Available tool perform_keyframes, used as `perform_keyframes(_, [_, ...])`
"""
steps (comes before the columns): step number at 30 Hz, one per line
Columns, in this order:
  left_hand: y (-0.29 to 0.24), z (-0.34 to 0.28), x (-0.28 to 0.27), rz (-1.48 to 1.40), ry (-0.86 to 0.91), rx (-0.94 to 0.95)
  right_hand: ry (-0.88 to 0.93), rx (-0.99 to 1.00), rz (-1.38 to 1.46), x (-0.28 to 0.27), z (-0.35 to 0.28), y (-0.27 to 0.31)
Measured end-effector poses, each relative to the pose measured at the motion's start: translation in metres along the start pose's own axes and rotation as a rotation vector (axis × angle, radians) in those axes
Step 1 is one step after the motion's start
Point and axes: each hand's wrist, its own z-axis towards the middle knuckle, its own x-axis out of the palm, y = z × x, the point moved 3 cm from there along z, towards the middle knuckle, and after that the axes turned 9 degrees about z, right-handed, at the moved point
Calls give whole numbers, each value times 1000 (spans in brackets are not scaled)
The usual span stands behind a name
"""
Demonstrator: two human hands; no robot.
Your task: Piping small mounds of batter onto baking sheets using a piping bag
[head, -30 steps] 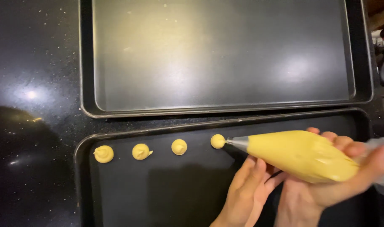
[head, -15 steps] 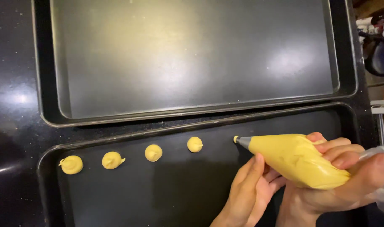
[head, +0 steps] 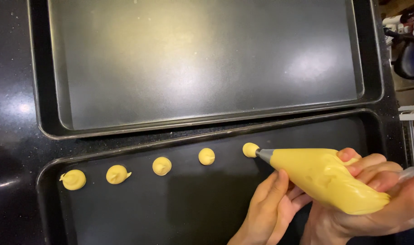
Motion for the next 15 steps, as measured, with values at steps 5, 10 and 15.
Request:
perform_keyframes(5, [1,0,-3,-16,-7,13,8,-1,22,-1,1,-1])
perform_keyframes(10, [-7,-1,2,-12,-21,55,35,94,84,7,5,-5])
perform_keyframes(15, [-10,-2,8,54,19,147,-83,221,146,-3,23,-10])
